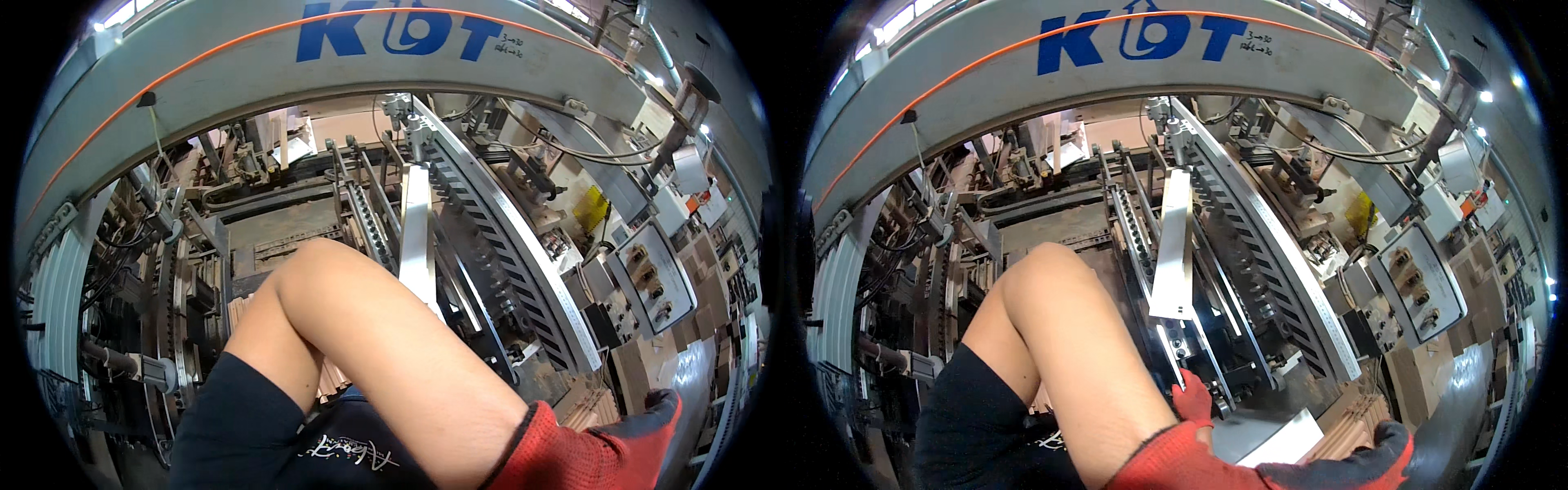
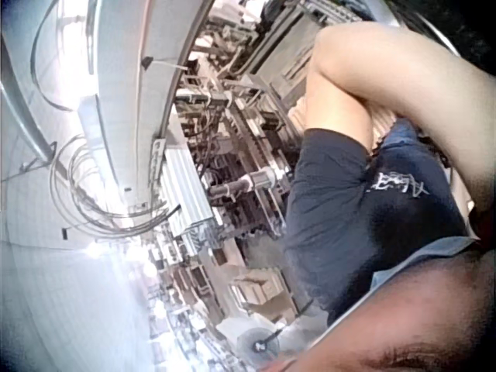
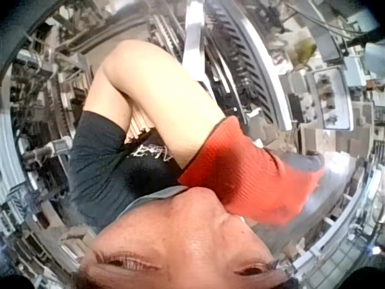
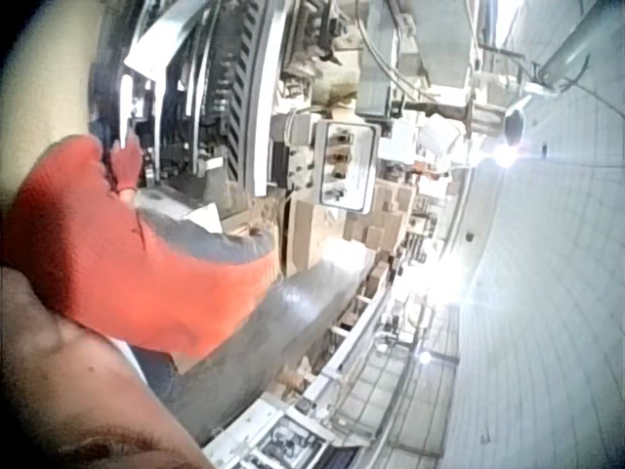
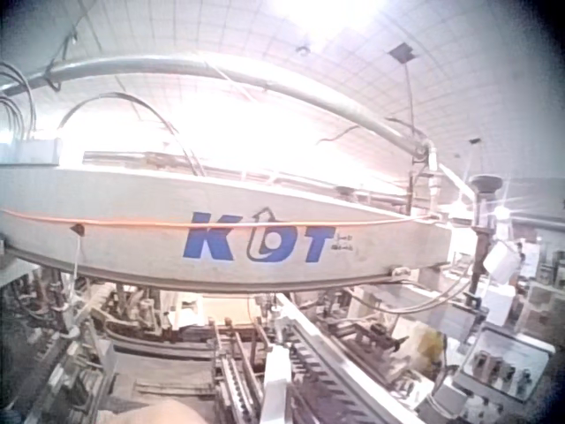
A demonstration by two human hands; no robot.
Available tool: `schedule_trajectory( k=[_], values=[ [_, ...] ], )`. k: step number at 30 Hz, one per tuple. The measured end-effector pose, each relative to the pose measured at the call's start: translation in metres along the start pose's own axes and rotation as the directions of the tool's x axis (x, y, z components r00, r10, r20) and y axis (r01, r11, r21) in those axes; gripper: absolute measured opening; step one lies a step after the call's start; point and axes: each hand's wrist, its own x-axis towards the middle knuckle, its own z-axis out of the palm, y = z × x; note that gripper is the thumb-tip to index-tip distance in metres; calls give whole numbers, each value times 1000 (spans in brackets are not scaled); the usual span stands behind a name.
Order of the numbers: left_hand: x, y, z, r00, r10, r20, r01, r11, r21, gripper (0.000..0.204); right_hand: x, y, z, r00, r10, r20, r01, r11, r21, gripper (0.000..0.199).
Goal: The person takes curved wooden slats from a stack and feeds them one at a time into an industrial woodworking machine.
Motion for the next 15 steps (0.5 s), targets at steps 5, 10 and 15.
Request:
schedule_trajectory(
  k=[5, 10, 15],
  values=[
    [-4, 2, -3, 1000, -6, 21, 6, 1000, 4, 20, 2, 15, 11, 1000, -20, 8, 20, 999, 28, 42],
    [-2, 3, -6, 999, 15, 34, -15, 1000, -7, 22, -4, 1, -2, 1000, -8, 9, 8, 1000, 26, 40],
    [0, 7, -14, 997, 40, 61, -40, 999, 2, 23, -3, -7, -4, 999, 6, 32, -6, 1000, -3, 38]
  ],
)
